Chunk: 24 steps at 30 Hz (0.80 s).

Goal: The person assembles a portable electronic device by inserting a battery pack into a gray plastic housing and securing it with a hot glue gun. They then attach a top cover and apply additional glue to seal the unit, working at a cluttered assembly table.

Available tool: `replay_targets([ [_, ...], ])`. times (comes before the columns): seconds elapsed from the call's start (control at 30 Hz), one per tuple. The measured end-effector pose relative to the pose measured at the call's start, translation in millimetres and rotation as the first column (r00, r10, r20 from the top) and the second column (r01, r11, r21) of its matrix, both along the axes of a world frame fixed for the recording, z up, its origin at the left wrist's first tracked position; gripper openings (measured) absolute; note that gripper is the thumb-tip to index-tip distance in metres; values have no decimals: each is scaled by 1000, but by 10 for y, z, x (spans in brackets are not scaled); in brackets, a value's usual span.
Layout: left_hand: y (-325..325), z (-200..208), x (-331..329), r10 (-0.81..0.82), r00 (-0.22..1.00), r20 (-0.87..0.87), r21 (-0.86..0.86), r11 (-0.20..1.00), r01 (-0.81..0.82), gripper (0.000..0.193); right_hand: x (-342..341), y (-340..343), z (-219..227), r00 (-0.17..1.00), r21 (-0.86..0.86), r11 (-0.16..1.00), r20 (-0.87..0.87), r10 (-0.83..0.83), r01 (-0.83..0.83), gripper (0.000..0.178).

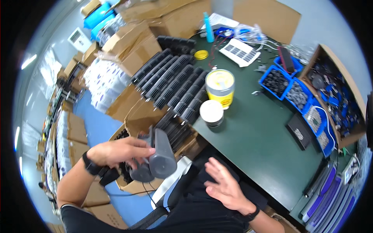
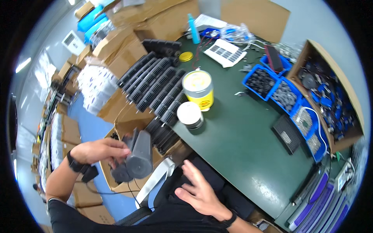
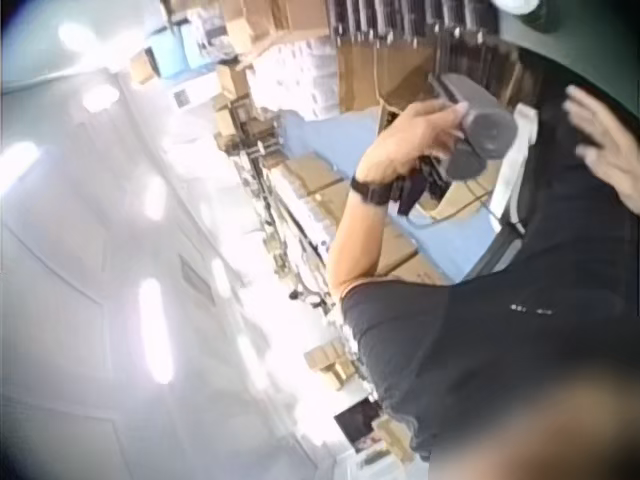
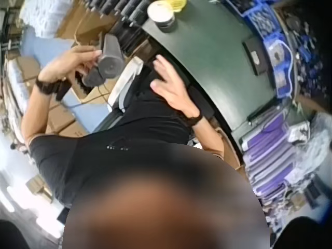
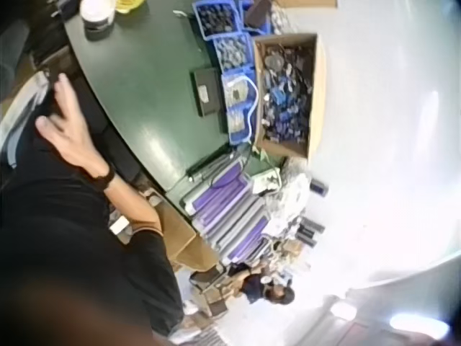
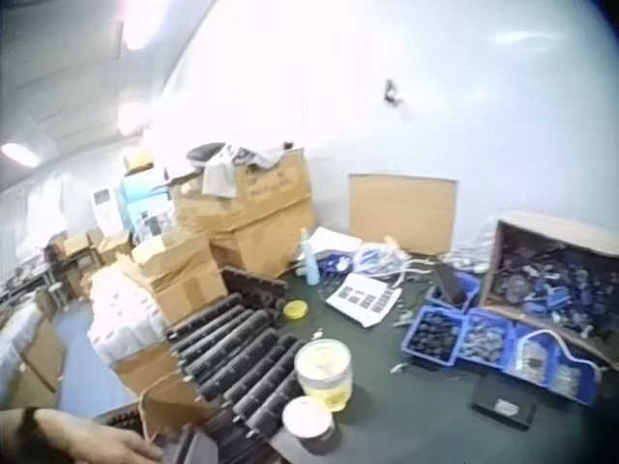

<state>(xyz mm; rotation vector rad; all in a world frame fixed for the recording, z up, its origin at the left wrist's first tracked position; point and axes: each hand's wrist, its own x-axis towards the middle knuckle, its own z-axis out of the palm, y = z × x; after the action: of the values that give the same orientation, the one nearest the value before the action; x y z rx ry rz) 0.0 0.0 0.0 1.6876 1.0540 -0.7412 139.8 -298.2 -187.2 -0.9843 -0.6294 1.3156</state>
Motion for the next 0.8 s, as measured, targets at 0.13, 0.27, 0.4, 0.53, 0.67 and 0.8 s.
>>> replay_targets([
  [0.13, -706, 306, 77, 266, 957, 114, -301, 928, -222, 39, -422, -40, 307, 887, 70, 995, -461, -31, 71, 112],
  [0.27, -1455, 452, 415, 227, 944, 237, -554, 830, -60, 45, -242, -514, 584, 898, 121, 983, -435, -70, 135, 108],
  [0.4, -2028, 573, 814, 152, 934, 323, -642, 761, 98, 47, -78, -1022, 905, 866, 80, 931, -402, -297, 356, 103],
  [0.53, -2488, 364, 1291, 67, 903, 424, -676, 687, 266, 51, 171, -1397, 938, 766, 28, 796, -293, -572, 605, 97],
  [0.67, -3020, -184, 1935, -29, 894, 447, -621, 709, 333, 51, 549, -1793, 420, 584, -39, 597, -160, -795, 801, 81],
  [0.8, -3357, -581, 2431, -132, 920, 368, -565, 754, 335, 48, 572, -1909, -46, 126, 173, 219, 429, -895, 960, 93],
])
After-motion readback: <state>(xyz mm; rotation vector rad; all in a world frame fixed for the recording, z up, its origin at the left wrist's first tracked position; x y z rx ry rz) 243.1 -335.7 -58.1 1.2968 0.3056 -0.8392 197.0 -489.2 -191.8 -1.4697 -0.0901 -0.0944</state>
